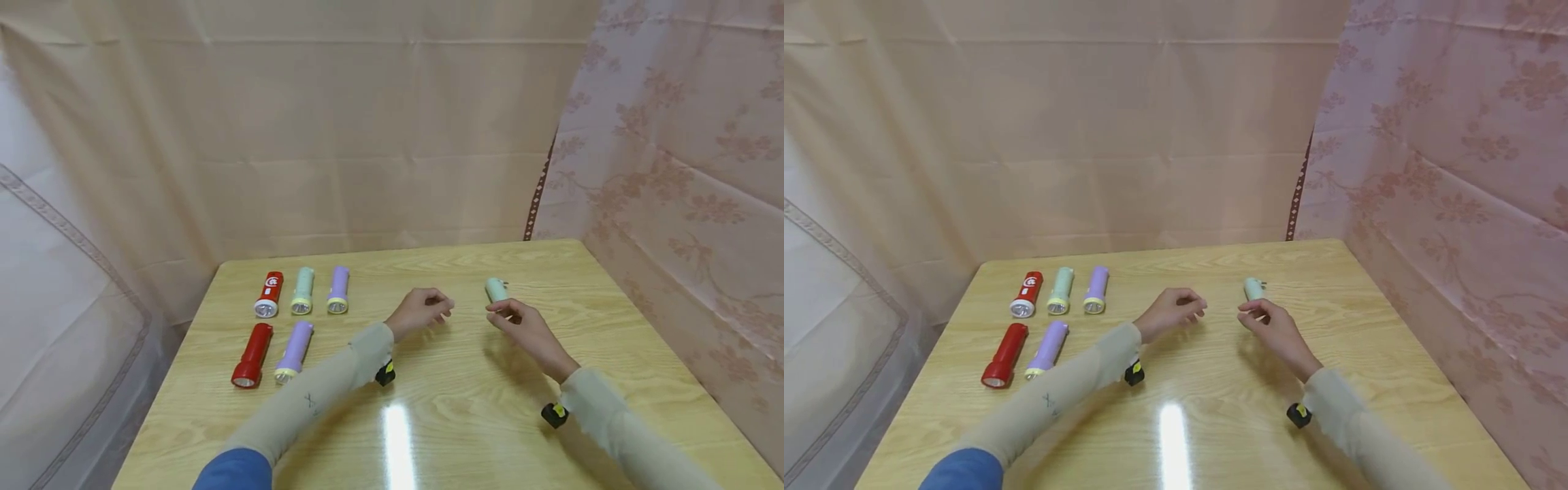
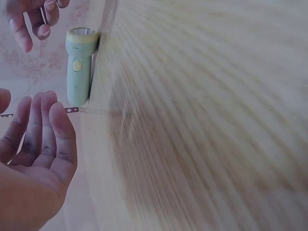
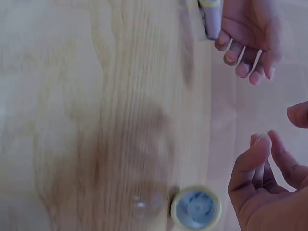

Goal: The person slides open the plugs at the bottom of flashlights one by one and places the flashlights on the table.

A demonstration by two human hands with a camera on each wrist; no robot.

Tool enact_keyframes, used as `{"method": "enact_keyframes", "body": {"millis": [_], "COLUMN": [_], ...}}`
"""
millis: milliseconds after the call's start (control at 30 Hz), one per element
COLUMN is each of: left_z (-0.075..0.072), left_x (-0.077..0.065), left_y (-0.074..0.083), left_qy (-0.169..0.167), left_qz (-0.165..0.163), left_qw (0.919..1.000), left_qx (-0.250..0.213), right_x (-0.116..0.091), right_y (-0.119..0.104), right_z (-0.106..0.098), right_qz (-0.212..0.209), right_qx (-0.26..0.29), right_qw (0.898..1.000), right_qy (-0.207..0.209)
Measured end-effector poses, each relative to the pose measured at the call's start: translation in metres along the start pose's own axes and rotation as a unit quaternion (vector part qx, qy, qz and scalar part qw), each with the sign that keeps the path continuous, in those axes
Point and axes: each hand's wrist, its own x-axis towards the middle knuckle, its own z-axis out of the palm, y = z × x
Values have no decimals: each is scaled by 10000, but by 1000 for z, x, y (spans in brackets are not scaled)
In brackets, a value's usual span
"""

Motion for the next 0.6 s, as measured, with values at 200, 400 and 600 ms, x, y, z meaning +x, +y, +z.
{"method": "enact_keyframes", "body": {"millis": [200, 400, 600], "left_z": [-10, -19, -23], "left_x": [-25, -52, -71], "left_y": [1, -5, -12], "left_qy": [-188, -207, -237], "left_qz": [50, -69, -158], "left_qw": [9998, 9997, 9996], "left_qx": [-15, -85, -22], "right_x": [-4, -9, -17], "right_y": [-5, -11, -14], "right_z": [17, 34, 46], "right_qz": [-217, -276, -387], "right_qx": [-44, 42, 94], "right_qw": [9990, 9970, 9944], "right_qy": [-383, -722, -975]}}
